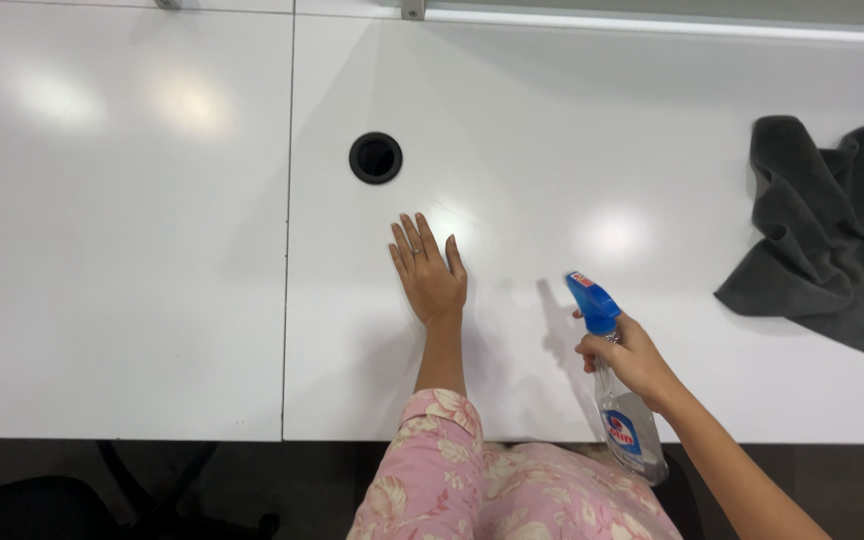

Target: The person sprays cleaning liquid onto a desk and wipes the surface with a cloth.

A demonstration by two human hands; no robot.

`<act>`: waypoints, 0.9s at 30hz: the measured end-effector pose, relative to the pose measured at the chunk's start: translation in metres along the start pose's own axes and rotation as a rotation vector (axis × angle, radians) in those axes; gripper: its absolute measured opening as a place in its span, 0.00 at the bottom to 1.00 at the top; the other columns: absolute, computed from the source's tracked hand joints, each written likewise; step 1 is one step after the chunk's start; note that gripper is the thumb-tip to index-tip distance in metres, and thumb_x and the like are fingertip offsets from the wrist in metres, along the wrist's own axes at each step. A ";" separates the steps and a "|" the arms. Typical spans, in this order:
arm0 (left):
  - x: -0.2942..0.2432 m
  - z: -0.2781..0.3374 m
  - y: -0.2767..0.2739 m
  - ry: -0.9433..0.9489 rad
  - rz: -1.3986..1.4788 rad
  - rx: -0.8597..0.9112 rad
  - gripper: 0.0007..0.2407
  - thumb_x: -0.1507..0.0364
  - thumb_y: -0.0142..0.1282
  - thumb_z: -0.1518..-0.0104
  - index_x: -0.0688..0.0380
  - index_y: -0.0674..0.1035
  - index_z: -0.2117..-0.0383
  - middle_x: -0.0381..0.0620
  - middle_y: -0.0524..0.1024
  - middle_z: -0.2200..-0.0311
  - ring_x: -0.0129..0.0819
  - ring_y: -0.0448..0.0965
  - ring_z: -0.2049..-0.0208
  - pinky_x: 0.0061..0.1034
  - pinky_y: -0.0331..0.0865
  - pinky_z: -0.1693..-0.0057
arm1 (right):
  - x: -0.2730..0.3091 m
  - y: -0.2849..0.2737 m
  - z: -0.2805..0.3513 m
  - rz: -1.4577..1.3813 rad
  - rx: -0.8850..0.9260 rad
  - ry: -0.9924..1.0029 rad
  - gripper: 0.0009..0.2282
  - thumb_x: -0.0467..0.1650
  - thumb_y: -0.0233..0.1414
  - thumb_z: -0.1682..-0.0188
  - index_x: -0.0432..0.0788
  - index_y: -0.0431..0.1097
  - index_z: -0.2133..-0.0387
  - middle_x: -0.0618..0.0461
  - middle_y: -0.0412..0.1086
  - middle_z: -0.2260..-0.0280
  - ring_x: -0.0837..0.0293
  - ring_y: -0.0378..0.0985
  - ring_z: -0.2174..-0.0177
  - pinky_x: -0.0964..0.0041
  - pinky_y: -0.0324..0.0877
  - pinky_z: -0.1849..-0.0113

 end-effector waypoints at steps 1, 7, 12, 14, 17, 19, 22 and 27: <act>0.000 0.001 0.001 0.003 -0.007 0.002 0.26 0.60 0.43 0.31 0.60 0.60 0.31 0.54 0.55 0.29 0.47 0.50 0.27 0.43 0.47 0.26 | -0.007 0.002 0.002 0.009 0.027 0.030 0.20 0.27 0.53 0.61 0.41 0.70 0.51 0.48 0.70 0.79 0.55 0.75 0.77 0.60 0.72 0.66; 0.001 0.001 0.004 0.002 0.000 0.011 0.25 0.59 0.42 0.30 0.60 0.59 0.31 0.53 0.53 0.28 0.46 0.49 0.27 0.42 0.47 0.25 | -0.022 -0.006 0.003 -0.104 0.041 0.040 0.19 0.27 0.52 0.61 0.39 0.69 0.54 0.48 0.68 0.80 0.55 0.75 0.78 0.59 0.72 0.67; 0.002 0.002 0.003 0.000 0.012 0.018 0.25 0.59 0.40 0.30 0.59 0.60 0.30 0.52 0.53 0.28 0.46 0.48 0.27 0.41 0.46 0.25 | -0.051 -0.008 0.012 -0.060 0.076 0.149 0.18 0.28 0.54 0.61 0.38 0.70 0.55 0.47 0.70 0.80 0.54 0.75 0.78 0.59 0.71 0.68; 0.002 0.002 0.004 0.001 0.014 0.020 0.25 0.59 0.39 0.30 0.59 0.60 0.30 0.52 0.53 0.28 0.45 0.48 0.26 0.41 0.46 0.25 | -0.066 -0.008 0.018 -0.017 0.102 0.211 0.18 0.28 0.55 0.61 0.38 0.70 0.55 0.48 0.70 0.80 0.54 0.76 0.78 0.61 0.71 0.68; 0.002 0.002 0.005 0.001 0.011 0.025 0.25 0.59 0.39 0.30 0.59 0.60 0.30 0.53 0.54 0.28 0.45 0.48 0.27 0.41 0.46 0.25 | -0.078 -0.016 0.021 0.043 0.086 0.203 0.18 0.28 0.56 0.61 0.39 0.71 0.54 0.47 0.71 0.80 0.54 0.77 0.78 0.61 0.70 0.68; 0.002 0.000 0.005 -0.002 0.005 0.029 0.25 0.59 0.39 0.30 0.59 0.60 0.30 0.53 0.54 0.29 0.45 0.49 0.27 0.41 0.46 0.25 | -0.075 -0.024 0.013 -0.003 0.069 0.159 0.19 0.29 0.55 0.61 0.40 0.70 0.53 0.49 0.71 0.79 0.55 0.78 0.77 0.58 0.74 0.66; 0.002 0.001 0.004 -0.002 0.001 0.018 0.25 0.59 0.39 0.30 0.59 0.60 0.31 0.52 0.55 0.28 0.45 0.49 0.27 0.40 0.46 0.25 | -0.066 -0.048 0.001 -0.065 0.028 0.115 0.20 0.29 0.55 0.61 0.41 0.69 0.51 0.48 0.72 0.78 0.54 0.78 0.76 0.54 0.77 0.64; 0.000 0.000 0.002 -0.003 0.016 0.014 0.25 0.59 0.40 0.30 0.59 0.60 0.31 0.53 0.55 0.29 0.45 0.49 0.27 0.41 0.46 0.25 | -0.017 -0.097 -0.022 -0.071 -0.114 -0.001 0.19 0.29 0.54 0.58 0.40 0.68 0.51 0.45 0.72 0.77 0.52 0.79 0.75 0.55 0.75 0.63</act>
Point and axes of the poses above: each hand's wrist, its own z-axis away from the middle knuckle, its own y-axis out of the palm, x = y × z, the point moved 9 cm from there along -z, towards the middle knuckle
